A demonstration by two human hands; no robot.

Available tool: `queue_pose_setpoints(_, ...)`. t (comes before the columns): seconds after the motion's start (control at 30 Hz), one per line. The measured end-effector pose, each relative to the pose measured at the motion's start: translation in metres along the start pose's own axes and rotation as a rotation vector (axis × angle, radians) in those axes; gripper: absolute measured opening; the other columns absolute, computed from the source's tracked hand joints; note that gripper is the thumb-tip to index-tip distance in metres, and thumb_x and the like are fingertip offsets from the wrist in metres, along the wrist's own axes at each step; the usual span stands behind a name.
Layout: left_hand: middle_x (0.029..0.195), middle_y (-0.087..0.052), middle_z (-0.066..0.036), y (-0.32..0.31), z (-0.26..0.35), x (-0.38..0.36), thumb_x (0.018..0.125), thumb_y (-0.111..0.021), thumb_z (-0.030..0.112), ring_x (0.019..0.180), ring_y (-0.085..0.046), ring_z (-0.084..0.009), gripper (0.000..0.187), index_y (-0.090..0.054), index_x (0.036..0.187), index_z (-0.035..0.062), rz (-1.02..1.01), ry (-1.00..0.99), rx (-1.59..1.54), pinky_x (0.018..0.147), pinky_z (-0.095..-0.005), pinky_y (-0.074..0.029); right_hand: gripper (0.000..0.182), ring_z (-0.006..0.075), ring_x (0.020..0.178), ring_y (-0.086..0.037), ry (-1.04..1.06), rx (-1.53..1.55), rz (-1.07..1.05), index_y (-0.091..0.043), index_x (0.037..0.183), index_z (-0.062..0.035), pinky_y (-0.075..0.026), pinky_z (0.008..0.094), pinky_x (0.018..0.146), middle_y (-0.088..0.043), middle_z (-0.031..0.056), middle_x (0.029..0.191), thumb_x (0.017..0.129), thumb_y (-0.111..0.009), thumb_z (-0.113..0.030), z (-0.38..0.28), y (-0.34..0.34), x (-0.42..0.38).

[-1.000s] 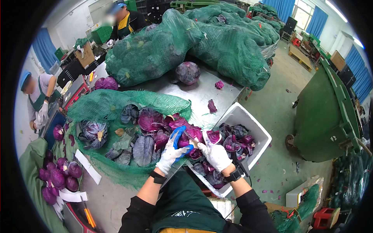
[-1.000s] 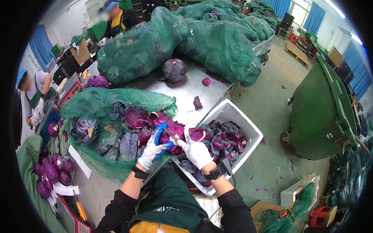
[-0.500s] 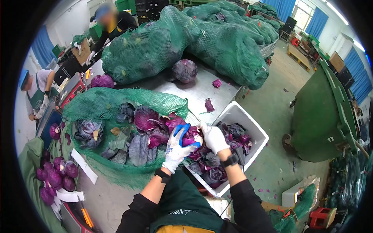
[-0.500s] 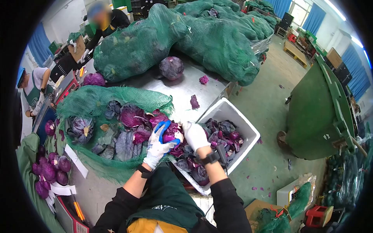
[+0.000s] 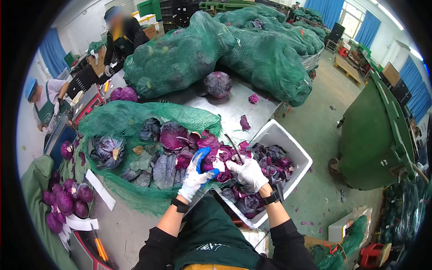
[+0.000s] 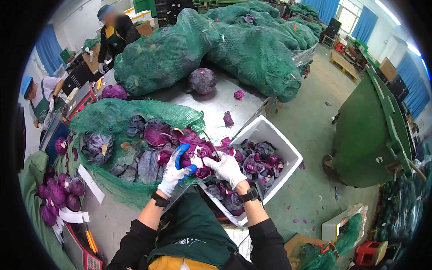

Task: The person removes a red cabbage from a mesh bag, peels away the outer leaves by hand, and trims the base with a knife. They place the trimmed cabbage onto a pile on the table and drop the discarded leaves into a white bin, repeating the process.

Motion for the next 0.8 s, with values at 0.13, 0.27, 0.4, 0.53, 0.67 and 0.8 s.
queue_pose_setpoints(0.13, 0.137, -0.045, -0.015, -0.010, 0.015, -0.001, 0.070, -0.081, 0.032, 0.129, -0.042, -0.0282, 0.080, -0.045, 0.136, 0.0040, -0.001, -0.070, 0.240, 0.109, -0.0402, -0.033, 0.033, 0.0077, 0.041, -0.046, -0.038, 0.168, -0.129, -0.059, 0.088, -0.0014, -0.035, 0.0234, 0.039, -0.052, -0.0005, 0.053, 0.081, -0.074, -0.030, 0.012, 0.005, 0.008)
queue_pose_setpoints(0.27, 0.139, -0.045, -0.016, -0.020, 0.030, -0.002, 0.067, -0.081, 0.040, 0.131, -0.041, -0.0326, 0.079, -0.050, 0.133, 0.0110, -0.043, -0.159, 0.396, 0.107, -0.0432, -0.037, 0.017, 0.0078, 0.040, -0.046, 0.040, 0.218, -0.117, -0.058, 0.065, -0.0052, -0.035, 0.0245, 0.039, -0.051, -0.0007, 0.051, 0.076, -0.068, -0.013, 0.016, 0.013, 0.003)
queue_pose_setpoints(0.4, 0.141, -0.044, -0.014, -0.016, 0.047, 0.009, 0.066, -0.081, 0.028, 0.133, -0.038, -0.0287, 0.077, -0.050, 0.134, 0.0110, -0.151, -0.093, 0.374, 0.108, -0.0408, -0.036, 0.009, 0.0116, 0.042, -0.051, 0.003, 0.149, 0.142, -0.057, 0.065, -0.0036, -0.038, 0.0270, 0.040, -0.054, 0.0023, 0.051, 0.072, -0.062, -0.005, 0.035, 0.007, 0.003)
queue_pose_setpoints(0.53, 0.145, -0.035, -0.009, 0.007, 0.020, 0.025, 0.065, -0.076, 0.012, 0.135, -0.032, -0.0220, 0.079, -0.046, 0.138, 0.0083, -0.320, 0.119, -0.217, 0.110, -0.0358, -0.034, 0.009, 0.0130, 0.040, -0.051, -0.005, 0.370, 0.293, -0.054, 0.069, -0.0049, -0.038, 0.0280, 0.038, -0.052, 0.0026, 0.051, 0.073, -0.061, -0.001, 0.057, 0.010, 0.019)
queue_pose_setpoints(0.67, 0.139, -0.044, -0.012, 0.023, 0.006, 0.027, 0.071, -0.081, 0.028, 0.130, -0.039, -0.0213, 0.083, -0.042, 0.141, 0.0078, -0.232, 0.103, -0.063, 0.110, -0.0345, -0.030, 0.010, 0.0128, 0.040, -0.052, 0.028, 0.395, 0.294, -0.055, 0.066, -0.0037, -0.039, 0.0291, 0.038, -0.054, 0.0035, 0.052, 0.073, -0.061, -0.002, 0.035, -0.006, 0.002)
queue_pose_setpoints(0.8, 0.136, -0.045, -0.016, -0.013, 0.002, -0.001, 0.065, -0.084, 0.029, 0.128, -0.042, -0.0280, 0.087, -0.042, 0.139, 0.0083, 0.057, 0.143, 0.036, 0.109, -0.0371, -0.032, 0.007, 0.0131, 0.039, -0.051, 0.043, 0.230, 0.320, -0.059, 0.079, 0.0000, -0.040, 0.0268, 0.039, -0.053, 0.0042, 0.052, 0.074, -0.061, -0.004, 0.030, -0.031, -0.018)
Point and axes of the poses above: each hand's wrist, its own x-axis towards the middle knuckle, its own y-axis out of the back of the hand, z = x × y, the point moved 2 cm from there along x, towards the middle knuckle
